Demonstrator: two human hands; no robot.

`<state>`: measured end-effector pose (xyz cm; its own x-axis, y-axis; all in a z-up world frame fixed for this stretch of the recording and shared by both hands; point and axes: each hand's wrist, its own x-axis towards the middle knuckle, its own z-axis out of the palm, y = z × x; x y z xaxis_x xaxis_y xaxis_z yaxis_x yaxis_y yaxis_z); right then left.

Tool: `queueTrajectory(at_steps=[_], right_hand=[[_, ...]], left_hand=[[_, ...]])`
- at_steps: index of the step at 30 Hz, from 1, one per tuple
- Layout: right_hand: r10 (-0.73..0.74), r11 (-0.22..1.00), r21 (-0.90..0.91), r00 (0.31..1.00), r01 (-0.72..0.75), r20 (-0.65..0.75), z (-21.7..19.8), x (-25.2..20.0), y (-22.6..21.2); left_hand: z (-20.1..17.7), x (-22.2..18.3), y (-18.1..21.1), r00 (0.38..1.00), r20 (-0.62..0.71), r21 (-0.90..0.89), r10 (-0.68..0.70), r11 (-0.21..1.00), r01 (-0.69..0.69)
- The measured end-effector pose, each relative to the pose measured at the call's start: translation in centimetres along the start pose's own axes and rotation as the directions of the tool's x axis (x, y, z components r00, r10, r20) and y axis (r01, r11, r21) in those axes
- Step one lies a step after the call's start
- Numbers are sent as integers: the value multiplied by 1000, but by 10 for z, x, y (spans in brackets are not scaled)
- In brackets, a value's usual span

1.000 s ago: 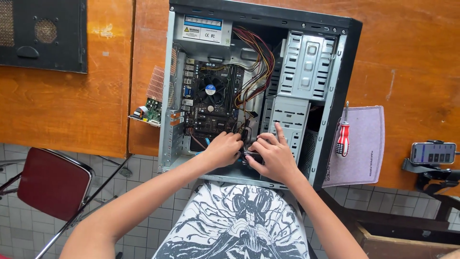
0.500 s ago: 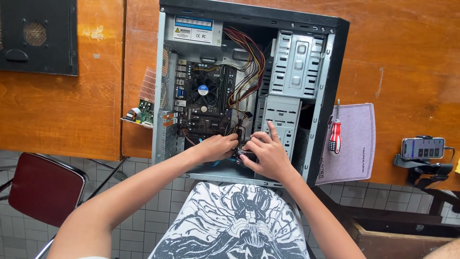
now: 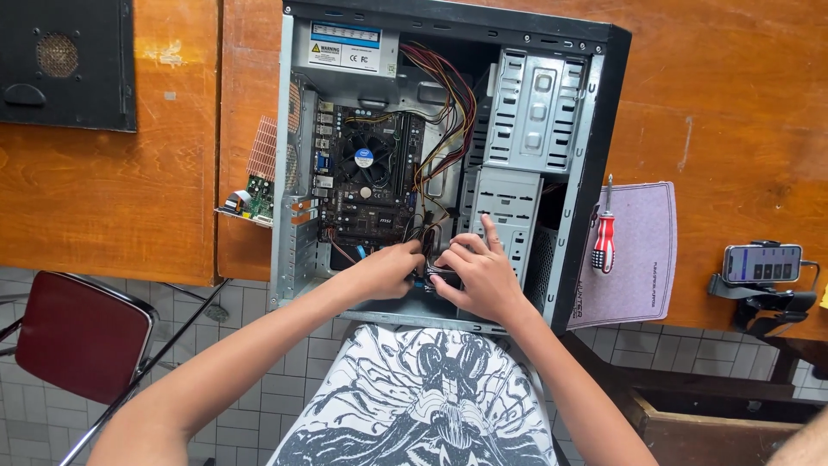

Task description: Installing an expansion card and using a screwdriver to secure internal components within a desktop computer case.

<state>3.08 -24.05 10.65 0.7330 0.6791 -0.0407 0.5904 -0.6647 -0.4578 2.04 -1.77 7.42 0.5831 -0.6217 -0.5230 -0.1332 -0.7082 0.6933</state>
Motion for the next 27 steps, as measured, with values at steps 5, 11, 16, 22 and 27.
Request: queueTrajectory(at_steps=[5,11,16,22,27], right_hand=[[11,1000,-5,1000,-11,14,2,1,-1],[8,1000,-9,1000,-8,-2,3,1,-1],[13,1000,-6,1000,-13,16,3,0,1],[15,1000,-1,1000,-15,-12,4,0,-1],[1,1000,-13,999,-1,-39,5,1,-1]], left_hand=[[-4,-10,11,998,-12,214,64,975,-60],[21,2,-10,973,-114,401,202,905,-141],[23,-8,-34,936,-103,425,336,866,-264],[12,-8,-11,979,-42,357,200,918,-172],[24,5,-7,997,-24,352,74,934,-61]])
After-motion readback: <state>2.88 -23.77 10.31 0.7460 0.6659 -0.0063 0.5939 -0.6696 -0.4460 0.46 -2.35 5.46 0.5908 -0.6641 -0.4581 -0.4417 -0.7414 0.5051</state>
